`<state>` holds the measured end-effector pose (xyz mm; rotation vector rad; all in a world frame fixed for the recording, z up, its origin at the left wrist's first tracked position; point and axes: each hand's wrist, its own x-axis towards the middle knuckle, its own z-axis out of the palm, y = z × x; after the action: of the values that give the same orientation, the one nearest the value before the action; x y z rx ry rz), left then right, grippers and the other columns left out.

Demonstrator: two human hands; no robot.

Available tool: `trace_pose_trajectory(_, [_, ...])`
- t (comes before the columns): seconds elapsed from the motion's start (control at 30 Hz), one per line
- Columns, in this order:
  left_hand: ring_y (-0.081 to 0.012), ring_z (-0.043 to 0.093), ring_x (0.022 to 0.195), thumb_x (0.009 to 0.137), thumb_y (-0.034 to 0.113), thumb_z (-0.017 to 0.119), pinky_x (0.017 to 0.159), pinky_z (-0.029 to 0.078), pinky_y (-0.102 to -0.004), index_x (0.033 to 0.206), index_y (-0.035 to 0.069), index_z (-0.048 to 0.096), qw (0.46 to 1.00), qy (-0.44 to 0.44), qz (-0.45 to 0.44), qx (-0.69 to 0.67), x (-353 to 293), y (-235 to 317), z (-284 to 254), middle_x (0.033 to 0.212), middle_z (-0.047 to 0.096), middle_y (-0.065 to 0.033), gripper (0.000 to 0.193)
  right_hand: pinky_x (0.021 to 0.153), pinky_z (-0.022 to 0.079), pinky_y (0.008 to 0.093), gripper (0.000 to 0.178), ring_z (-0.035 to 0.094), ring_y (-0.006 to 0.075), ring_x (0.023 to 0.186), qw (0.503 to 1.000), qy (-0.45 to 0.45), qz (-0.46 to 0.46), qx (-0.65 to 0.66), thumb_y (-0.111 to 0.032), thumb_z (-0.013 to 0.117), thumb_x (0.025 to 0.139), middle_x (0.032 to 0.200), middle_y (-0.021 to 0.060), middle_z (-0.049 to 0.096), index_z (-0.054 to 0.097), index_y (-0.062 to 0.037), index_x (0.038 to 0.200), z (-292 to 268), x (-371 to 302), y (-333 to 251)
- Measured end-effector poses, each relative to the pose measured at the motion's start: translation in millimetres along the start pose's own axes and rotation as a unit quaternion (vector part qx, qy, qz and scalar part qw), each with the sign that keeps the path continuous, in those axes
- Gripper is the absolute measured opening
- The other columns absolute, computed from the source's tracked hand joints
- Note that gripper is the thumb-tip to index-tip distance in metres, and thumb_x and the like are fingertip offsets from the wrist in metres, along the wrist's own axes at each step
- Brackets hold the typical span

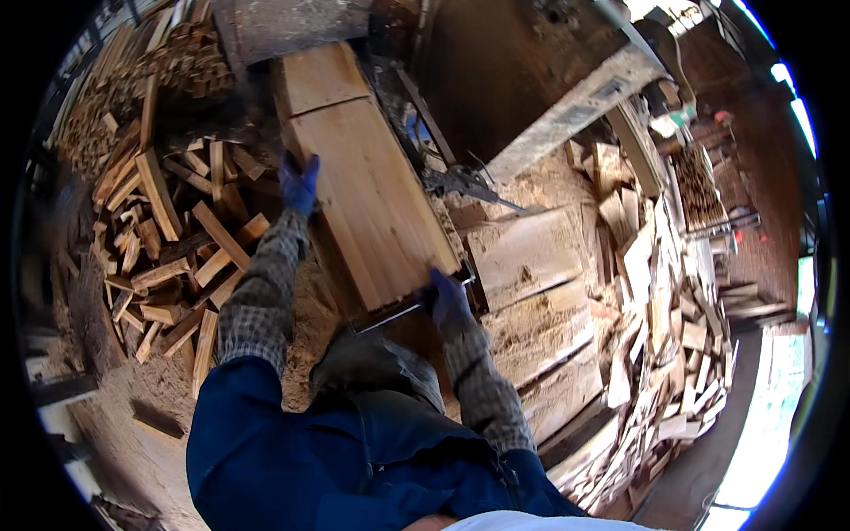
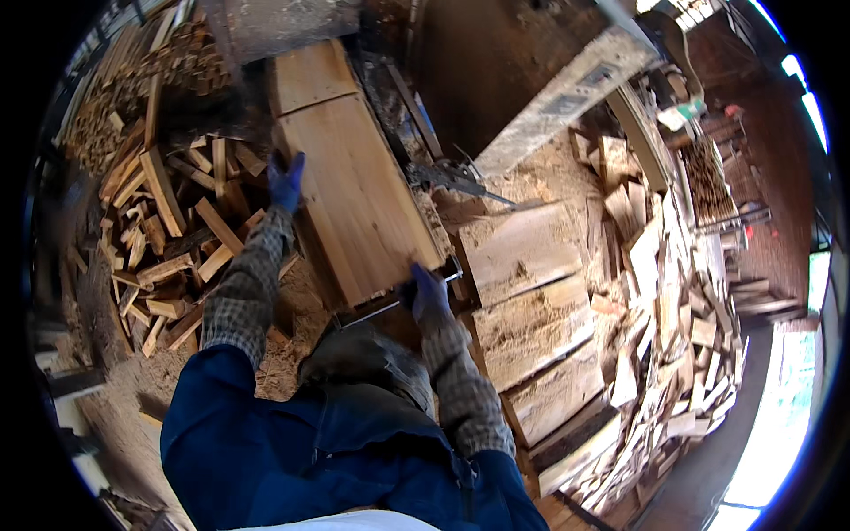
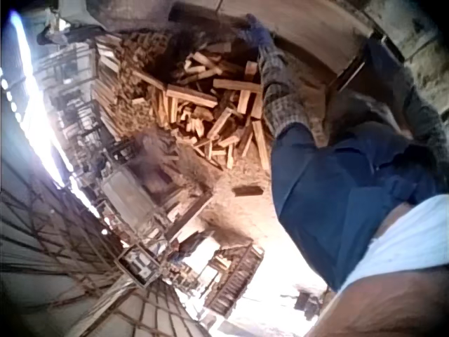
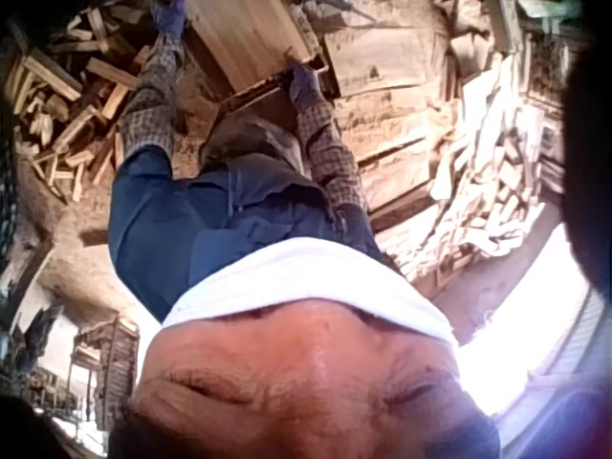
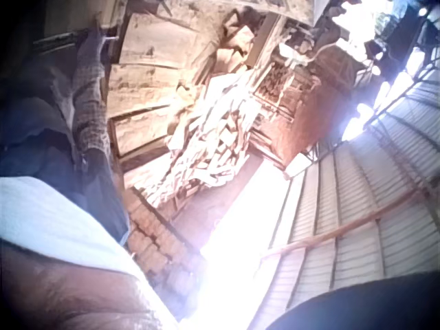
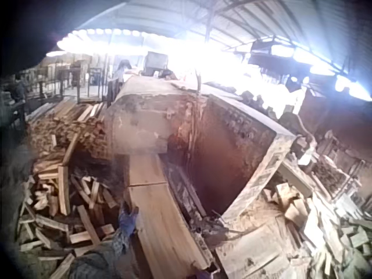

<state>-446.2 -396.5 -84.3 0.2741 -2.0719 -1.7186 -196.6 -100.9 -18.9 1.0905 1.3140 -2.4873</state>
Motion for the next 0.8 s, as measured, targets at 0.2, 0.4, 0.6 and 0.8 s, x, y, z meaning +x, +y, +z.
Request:
trace_pose_trajectory(0.2, [-0.0422,0.040,0.135,0.088,0.055,0.062,0.113,0.031,-0.0471,0.146,-0.002,0.037,0.942,-0.076,0.061,0.320,4,58,9,0.144,0.043,-0.0283,0.085,0.057,0.058,0.0357,0.016,0.067,0.0219,0.062,0.997,-0.059,-0.052,0.013,-0.020,0.065,0.093,0.074,0.0068,0.066,0.064,-0.0043,0.093,-3,39,8])
trace_pose_trajectory(0.4, [-0.0459,0.041,0.130,0.083,0.056,0.066,0.105,0.031,-0.0600,0.139,0.008,0.047,0.814,-0.302,0.362,0.340,-178,146,29,0.140,0.047,-0.0253,0.076,0.068,0.058,0.0333,0.020,0.068,0.0180,0.075,0.957,-0.194,-0.190,-0.103,-0.017,0.060,0.097,0.089,0.0071,0.068,0.065,-0.0011,0.108,-61,48,10])
trace_pose_trajectory(0.6, [-0.0477,0.042,0.128,0.082,0.058,0.066,0.106,0.033,-0.0599,0.140,0.003,0.044,0.777,-0.217,0.382,0.451,-194,147,60,0.143,0.044,-0.0240,0.083,0.064,0.056,0.0311,0.026,0.066,0.0165,0.068,0.991,-0.113,-0.010,-0.073,-0.029,0.063,0.096,0.082,0.0036,0.067,0.067,-0.0034,0.101,-111,4,21])
trace_pose_trajectory(0.8, [-0.0483,0.041,0.129,0.083,0.058,0.066,0.107,0.033,-0.0595,0.139,0.002,0.046,0.766,-0.236,0.385,0.457,-182,149,67,0.143,0.044,-0.0248,0.081,0.053,0.048,0.0281,0.028,0.061,0.0153,0.061,0.992,-0.070,0.038,-0.101,-0.034,0.067,0.093,0.078,0.0038,0.066,0.067,-0.0073,0.099,-221,-7,60])
